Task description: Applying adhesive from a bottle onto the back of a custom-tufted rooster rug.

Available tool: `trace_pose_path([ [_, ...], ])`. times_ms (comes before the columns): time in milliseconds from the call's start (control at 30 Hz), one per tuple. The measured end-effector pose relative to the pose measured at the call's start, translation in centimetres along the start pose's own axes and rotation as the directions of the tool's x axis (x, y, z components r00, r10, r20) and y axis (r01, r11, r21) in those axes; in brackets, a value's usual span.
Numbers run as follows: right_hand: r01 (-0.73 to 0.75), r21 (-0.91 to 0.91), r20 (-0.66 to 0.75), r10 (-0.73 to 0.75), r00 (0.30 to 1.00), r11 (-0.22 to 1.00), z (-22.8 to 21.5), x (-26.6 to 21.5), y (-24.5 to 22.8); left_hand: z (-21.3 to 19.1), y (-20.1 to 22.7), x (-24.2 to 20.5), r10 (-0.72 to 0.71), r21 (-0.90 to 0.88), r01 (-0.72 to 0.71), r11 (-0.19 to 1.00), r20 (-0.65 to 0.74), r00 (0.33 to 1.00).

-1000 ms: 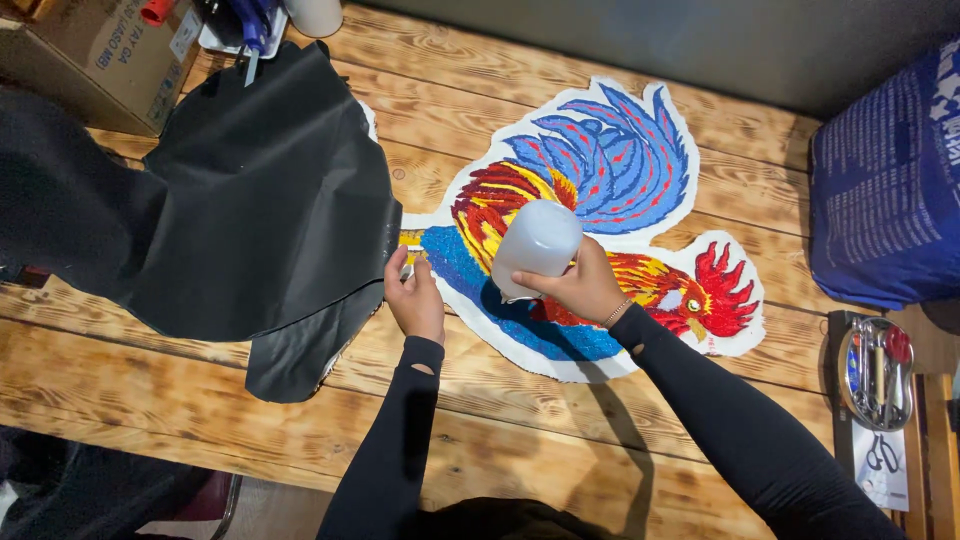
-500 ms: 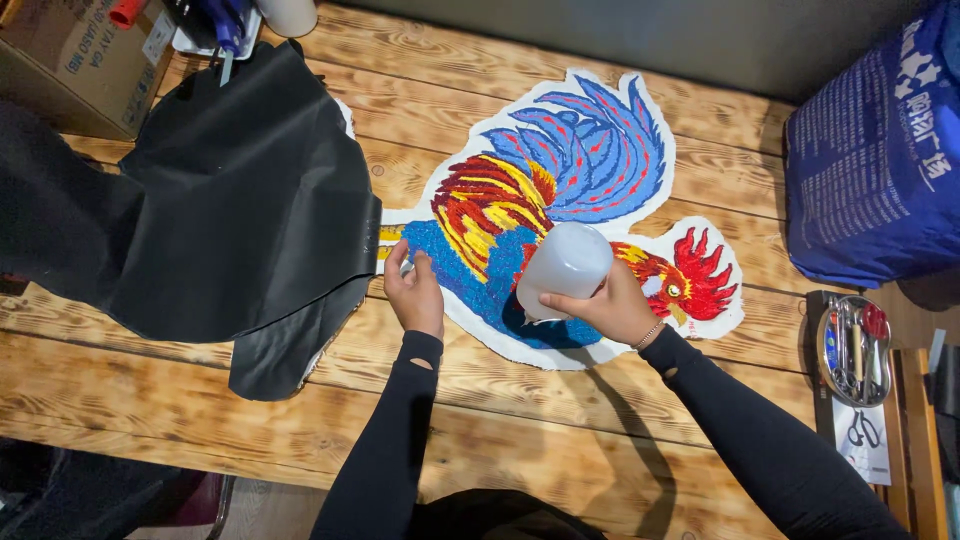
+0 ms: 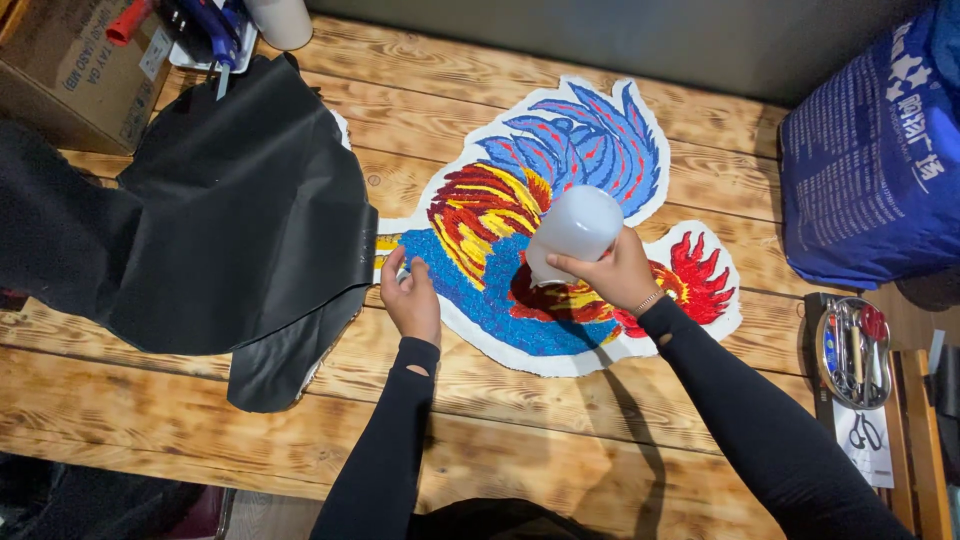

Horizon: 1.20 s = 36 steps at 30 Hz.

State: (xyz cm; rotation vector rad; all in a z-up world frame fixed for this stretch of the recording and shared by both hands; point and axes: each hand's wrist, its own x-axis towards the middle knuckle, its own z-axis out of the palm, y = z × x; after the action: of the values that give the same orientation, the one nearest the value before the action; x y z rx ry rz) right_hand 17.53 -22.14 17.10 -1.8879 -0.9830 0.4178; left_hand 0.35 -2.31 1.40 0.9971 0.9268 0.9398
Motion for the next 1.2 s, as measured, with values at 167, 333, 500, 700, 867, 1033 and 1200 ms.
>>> trace_pose_path([
  [167,0.067,0.012,-0.038,-0.066,0.997,0.998,0.8,3.0,0.7,-0.3,1.1,0.2,-0.066,-0.018,0.066,0.998,-0.005,0.998],
  [333,0.094,-0.027,-0.076,-0.095,0.993,0.995,-0.1,4.1,0.8,-0.5,1.3,0.1,-0.001,-0.007,0.001,1.000,-0.009,1.000],
  [500,0.122,-0.057,-0.034,-0.124,0.992,0.991,-0.5,2.8,0.9,-0.2,0.3,0.2,-0.032,0.001,0.032,0.999,-0.006,0.999],
  [700,0.027,-0.015,-0.031,-0.027,0.999,1.000,0.4,2.5,0.8,0.7,0.2,-0.2,-0.041,0.001,0.041,0.999,-0.004,0.999],
  [867,0.064,0.018,-0.017,-0.064,0.998,0.998,0.6,3.0,0.2,0.2,0.0,0.2,-0.038,-0.015,0.038,0.999,-0.002,0.999],
  [1033,0.095,0.021,0.015,-0.096,0.995,0.995,1.7,2.6,0.0,0.3,0.1,-0.3,-0.103,-0.008,0.103,0.995,-0.021,0.994],
  [1200,0.017,0.043,0.013,-0.017,1.000,0.999,2.0,3.0,0.3,0.2,0.0,-0.3,0.006,-0.014,-0.006,1.000,-0.002,1.000],
])
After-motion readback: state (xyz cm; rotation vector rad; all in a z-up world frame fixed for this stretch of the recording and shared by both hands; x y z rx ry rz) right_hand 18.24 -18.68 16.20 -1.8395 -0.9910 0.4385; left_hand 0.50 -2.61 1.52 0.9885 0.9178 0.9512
